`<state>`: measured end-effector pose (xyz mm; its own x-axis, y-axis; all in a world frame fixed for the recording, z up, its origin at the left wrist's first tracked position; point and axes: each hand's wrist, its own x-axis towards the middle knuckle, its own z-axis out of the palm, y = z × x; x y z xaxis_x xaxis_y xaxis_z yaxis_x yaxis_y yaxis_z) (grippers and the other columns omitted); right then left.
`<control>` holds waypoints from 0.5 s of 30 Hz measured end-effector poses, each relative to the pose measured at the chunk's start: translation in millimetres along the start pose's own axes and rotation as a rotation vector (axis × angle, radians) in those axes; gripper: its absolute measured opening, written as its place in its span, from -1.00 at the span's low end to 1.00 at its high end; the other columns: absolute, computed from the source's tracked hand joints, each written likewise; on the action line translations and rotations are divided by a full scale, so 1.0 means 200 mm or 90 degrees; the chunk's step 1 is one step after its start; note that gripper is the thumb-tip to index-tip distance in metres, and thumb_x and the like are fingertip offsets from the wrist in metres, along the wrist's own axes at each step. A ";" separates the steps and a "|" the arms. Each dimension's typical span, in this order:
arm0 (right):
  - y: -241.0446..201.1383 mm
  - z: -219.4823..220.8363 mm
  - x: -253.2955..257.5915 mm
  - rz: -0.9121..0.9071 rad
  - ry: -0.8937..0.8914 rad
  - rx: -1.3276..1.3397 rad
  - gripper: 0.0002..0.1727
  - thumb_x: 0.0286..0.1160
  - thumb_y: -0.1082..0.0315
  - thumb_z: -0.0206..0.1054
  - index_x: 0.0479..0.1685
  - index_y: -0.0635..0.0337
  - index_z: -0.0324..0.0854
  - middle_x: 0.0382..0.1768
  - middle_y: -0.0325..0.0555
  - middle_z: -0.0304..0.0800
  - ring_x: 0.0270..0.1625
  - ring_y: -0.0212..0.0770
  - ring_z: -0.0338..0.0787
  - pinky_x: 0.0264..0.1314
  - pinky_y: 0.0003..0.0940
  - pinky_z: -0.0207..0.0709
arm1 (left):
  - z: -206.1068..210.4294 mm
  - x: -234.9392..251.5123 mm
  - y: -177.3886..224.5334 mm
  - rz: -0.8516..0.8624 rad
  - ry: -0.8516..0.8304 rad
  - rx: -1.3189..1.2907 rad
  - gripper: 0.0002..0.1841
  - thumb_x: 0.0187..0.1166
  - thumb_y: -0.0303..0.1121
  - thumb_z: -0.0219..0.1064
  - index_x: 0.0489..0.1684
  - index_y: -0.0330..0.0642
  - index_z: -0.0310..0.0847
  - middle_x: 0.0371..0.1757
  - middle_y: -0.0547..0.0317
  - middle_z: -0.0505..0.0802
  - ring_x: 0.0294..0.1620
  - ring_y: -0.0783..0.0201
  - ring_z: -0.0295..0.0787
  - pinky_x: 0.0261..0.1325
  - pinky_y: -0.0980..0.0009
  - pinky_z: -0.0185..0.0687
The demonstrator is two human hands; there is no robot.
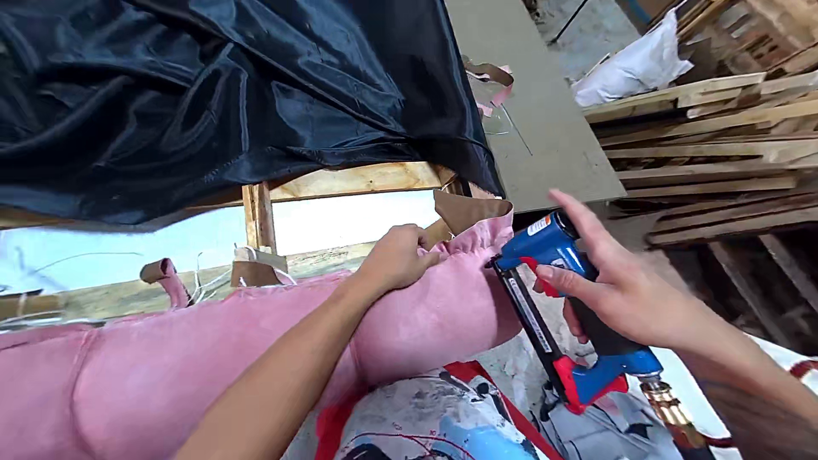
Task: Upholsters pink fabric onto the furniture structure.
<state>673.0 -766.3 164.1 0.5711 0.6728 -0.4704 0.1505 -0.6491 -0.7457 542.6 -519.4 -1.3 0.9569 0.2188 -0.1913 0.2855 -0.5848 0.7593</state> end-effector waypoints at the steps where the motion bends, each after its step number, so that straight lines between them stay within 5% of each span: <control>1: 0.01 -0.01 0.03 -0.015 -0.041 0.020 -0.11 0.68 0.25 0.34 0.83 -0.75 -0.10 -0.13 0.10 0.83 -0.73 0.16 0.73 -0.78 0.12 0.73 | 0.00 0.02 0.00 0.004 0.025 -0.028 -0.69 0.56 -0.02 0.47 -0.31 -0.09 0.83 -0.18 0.20 0.87 -0.14 0.23 0.81 0.00 0.03 0.75; 3: 0.01 -0.04 0.11 -0.045 -0.118 0.041 -0.14 0.68 0.29 0.33 0.82 -0.72 -0.01 -0.05 0.10 0.80 -0.71 0.15 0.72 -0.78 0.14 0.73 | 0.00 0.05 -0.02 0.014 0.084 -0.075 -0.80 0.51 -0.15 0.54 -0.44 -0.01 0.86 -0.26 0.38 0.91 -0.20 0.41 0.83 -0.02 0.15 0.78; 5: 0.00 -0.01 0.19 -0.065 -0.165 0.048 -0.14 0.69 0.32 0.33 0.83 -0.68 -0.02 -0.07 0.12 0.79 -0.70 0.12 0.72 -0.77 0.10 0.73 | 0.00 0.06 -0.02 -0.017 0.112 -0.100 -0.83 0.53 -0.22 0.52 -0.42 -0.05 0.85 -0.35 0.34 0.90 -0.30 0.39 0.81 -0.11 0.17 0.77; 8: -0.03 0.06 0.31 -0.093 -0.181 0.011 -0.13 0.71 0.33 0.30 0.85 -0.65 -0.06 -0.07 0.12 0.78 -0.69 0.08 0.74 -0.75 0.09 0.75 | 0.00 0.09 -0.03 -0.091 0.081 -0.128 -0.73 0.60 -0.12 0.46 -0.35 -0.13 0.83 -0.46 0.20 0.84 -0.43 0.31 0.78 -0.22 0.18 0.76; 13: -0.11 0.12 0.45 -0.055 -0.213 -0.073 -0.13 0.74 0.31 0.28 0.84 -0.75 -0.09 0.07 0.13 0.75 -0.69 0.07 0.76 -0.72 0.11 0.78 | -0.02 0.12 -0.10 -0.208 0.162 -0.190 -0.66 0.58 0.00 0.47 -0.33 -0.10 0.86 -0.43 0.18 0.85 -0.39 0.27 0.78 -0.21 0.14 0.72; 15: -0.17 0.15 0.47 -0.015 -0.229 -0.104 -0.14 0.76 0.30 0.26 0.83 -0.75 -0.12 -0.01 0.14 0.77 -0.70 0.07 0.76 -0.73 0.09 0.77 | -0.02 0.14 -0.10 -0.234 0.166 -0.162 -0.64 0.58 0.02 0.45 -0.35 -0.09 0.85 -0.45 0.17 0.84 -0.39 0.23 0.77 -0.22 0.09 0.70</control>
<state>697.9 -671.6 131.3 0.2512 0.7508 -0.6109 0.3031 -0.6604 -0.6870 562.8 -497.6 -19.1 0.7414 0.5806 -0.3365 0.5464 -0.2312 0.8050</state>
